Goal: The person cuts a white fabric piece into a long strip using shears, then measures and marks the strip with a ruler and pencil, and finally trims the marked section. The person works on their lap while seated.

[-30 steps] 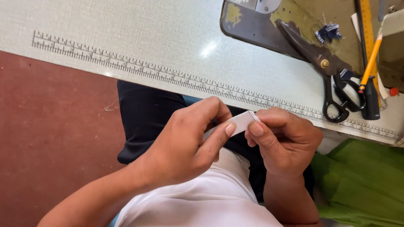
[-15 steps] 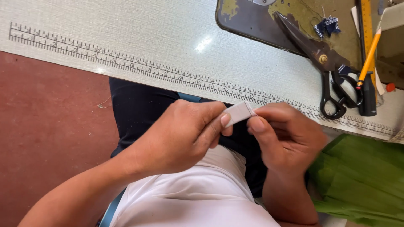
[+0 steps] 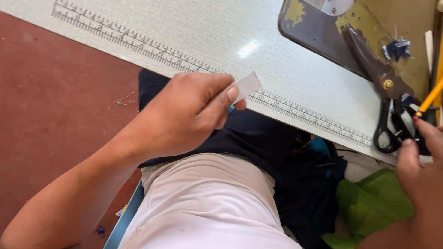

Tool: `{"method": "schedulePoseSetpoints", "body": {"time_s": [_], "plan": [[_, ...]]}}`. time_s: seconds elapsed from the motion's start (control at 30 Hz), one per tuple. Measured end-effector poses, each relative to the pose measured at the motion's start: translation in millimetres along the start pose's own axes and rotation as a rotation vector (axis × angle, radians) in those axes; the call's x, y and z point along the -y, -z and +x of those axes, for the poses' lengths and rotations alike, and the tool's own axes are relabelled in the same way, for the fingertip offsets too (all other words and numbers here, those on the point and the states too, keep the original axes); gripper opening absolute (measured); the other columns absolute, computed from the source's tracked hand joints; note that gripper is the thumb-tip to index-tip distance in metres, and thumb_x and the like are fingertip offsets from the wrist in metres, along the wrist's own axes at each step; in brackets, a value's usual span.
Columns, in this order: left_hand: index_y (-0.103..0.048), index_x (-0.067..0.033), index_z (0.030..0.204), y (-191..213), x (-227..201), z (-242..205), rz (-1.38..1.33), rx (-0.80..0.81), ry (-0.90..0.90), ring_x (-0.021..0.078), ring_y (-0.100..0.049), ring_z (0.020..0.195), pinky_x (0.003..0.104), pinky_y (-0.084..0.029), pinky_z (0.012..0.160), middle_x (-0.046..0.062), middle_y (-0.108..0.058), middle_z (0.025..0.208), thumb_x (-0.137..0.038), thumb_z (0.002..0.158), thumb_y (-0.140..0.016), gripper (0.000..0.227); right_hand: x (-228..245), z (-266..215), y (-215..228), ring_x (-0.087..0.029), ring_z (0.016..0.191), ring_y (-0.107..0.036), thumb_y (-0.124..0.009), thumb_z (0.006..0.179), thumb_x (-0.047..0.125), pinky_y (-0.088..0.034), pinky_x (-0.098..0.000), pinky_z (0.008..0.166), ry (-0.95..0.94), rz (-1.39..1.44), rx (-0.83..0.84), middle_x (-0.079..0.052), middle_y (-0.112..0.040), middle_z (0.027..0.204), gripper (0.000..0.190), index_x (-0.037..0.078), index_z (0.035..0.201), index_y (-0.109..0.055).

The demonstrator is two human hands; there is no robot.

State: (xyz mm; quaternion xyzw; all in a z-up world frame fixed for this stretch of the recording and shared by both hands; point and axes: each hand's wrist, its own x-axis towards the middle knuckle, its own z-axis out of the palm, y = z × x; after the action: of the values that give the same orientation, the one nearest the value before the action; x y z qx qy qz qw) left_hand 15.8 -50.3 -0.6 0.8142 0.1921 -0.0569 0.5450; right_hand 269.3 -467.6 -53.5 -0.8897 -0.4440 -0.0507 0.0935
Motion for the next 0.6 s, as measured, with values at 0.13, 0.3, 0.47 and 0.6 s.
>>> {"method": "schedulePoseSetpoints", "body": {"time_s": [0.13,0.3,0.47,0.6], "plan": [[-0.073,-0.0161,0.085,0.6,-3.9,-2.1,0.018,-0.006,0.043,0.0114,-0.056,0.052,0.031,-0.043,0.055,-0.005,-0.062,0.056,-0.031,0.104,-0.043,0.038,26.8,18.7,14.5,-0.035,0.113,-0.067,-0.083,0.102,0.007,-0.055,-0.0458,0.109,0.108,-0.233,0.003,-0.019,-0.072,0.125,0.043,-0.009,0.142,-0.084],[-0.074,-0.0153,0.083,3.0,-5.7,-3.7,-0.019,0.002,0.121,0.0102,-0.054,0.053,0.029,-0.043,0.055,-0.004,-0.062,0.057,-0.031,0.104,-0.045,0.038,33.7,15.8,18.2,-0.033,0.104,-0.067,-0.08,0.097,0.009,-0.053,-0.043,0.1,0.024,-0.16,0.08,-0.018,-0.072,0.116,0.042,-0.008,0.136,-0.081],[-0.07,-0.0149,0.08,6.3,-1.1,-2.8,-0.008,0.004,0.117,0.0109,-0.055,0.053,0.03,-0.044,0.056,-0.005,-0.062,0.055,-0.03,0.104,-0.044,0.038,62.0,-3.6,26.5,-0.021,0.094,-0.066,-0.072,0.092,-0.006,-0.053,-0.0309,0.078,-0.545,0.488,0.278,-0.018,-0.071,0.111,0.042,-0.006,0.134,-0.065],[-0.071,-0.0177,0.087,5.0,3.3,1.5,0.066,-0.018,0.007,0.0172,-0.061,0.06,0.035,-0.045,0.061,-0.003,-0.065,0.062,-0.029,0.102,-0.042,0.035,104.2,-14.9,23.2,-0.026,0.053,-0.061,-0.078,0.075,-0.009,-0.052,-0.0324,0.051,-0.738,0.744,0.329,-0.019,-0.068,0.075,0.031,-0.007,0.103,-0.066]]}}
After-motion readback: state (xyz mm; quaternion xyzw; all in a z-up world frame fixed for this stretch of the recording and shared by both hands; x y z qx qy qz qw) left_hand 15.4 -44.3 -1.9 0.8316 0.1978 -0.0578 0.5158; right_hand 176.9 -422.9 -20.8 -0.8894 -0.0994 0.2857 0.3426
